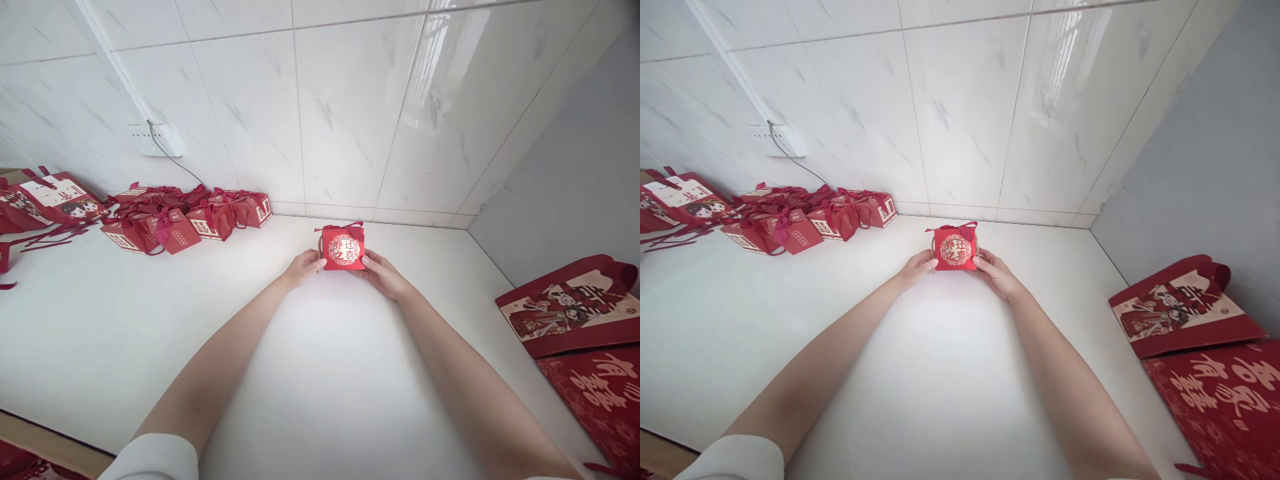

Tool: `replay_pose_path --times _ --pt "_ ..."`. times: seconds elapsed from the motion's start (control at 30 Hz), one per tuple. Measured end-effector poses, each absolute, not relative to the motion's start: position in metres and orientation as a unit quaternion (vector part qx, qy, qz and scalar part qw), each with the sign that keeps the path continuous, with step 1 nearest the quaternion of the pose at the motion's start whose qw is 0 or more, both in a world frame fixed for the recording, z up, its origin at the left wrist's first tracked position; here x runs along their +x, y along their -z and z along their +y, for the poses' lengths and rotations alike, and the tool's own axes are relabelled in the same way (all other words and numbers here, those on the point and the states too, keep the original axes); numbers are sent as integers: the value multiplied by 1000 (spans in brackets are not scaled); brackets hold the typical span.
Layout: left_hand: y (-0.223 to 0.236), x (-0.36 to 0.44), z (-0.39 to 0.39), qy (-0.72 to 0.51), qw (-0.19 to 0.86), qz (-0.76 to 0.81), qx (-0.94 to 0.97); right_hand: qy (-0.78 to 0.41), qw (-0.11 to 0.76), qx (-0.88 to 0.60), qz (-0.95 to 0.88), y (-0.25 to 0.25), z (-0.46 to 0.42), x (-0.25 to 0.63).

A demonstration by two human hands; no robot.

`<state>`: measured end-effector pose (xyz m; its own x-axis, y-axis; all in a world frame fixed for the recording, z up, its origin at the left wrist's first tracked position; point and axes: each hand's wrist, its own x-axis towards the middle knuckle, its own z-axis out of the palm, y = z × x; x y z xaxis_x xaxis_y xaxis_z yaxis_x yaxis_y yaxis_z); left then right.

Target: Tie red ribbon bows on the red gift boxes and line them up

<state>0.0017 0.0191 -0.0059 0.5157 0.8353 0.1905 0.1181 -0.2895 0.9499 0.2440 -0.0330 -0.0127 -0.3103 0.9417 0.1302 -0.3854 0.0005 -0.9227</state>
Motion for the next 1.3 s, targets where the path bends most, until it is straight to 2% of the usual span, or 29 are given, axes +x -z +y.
replay_pose_path --times 0.57,0.97,1.3 --pt "-2 3 15 -388 520 372 664 -603 544 -359 -460 7 -32 229" --pt "3 19 -32 -489 481 428 588 -559 595 -391 -426 9 -67 201" --pt "-22 22 -55 -490 511 345 616 -538 622 -382 -422 2 -79 193"
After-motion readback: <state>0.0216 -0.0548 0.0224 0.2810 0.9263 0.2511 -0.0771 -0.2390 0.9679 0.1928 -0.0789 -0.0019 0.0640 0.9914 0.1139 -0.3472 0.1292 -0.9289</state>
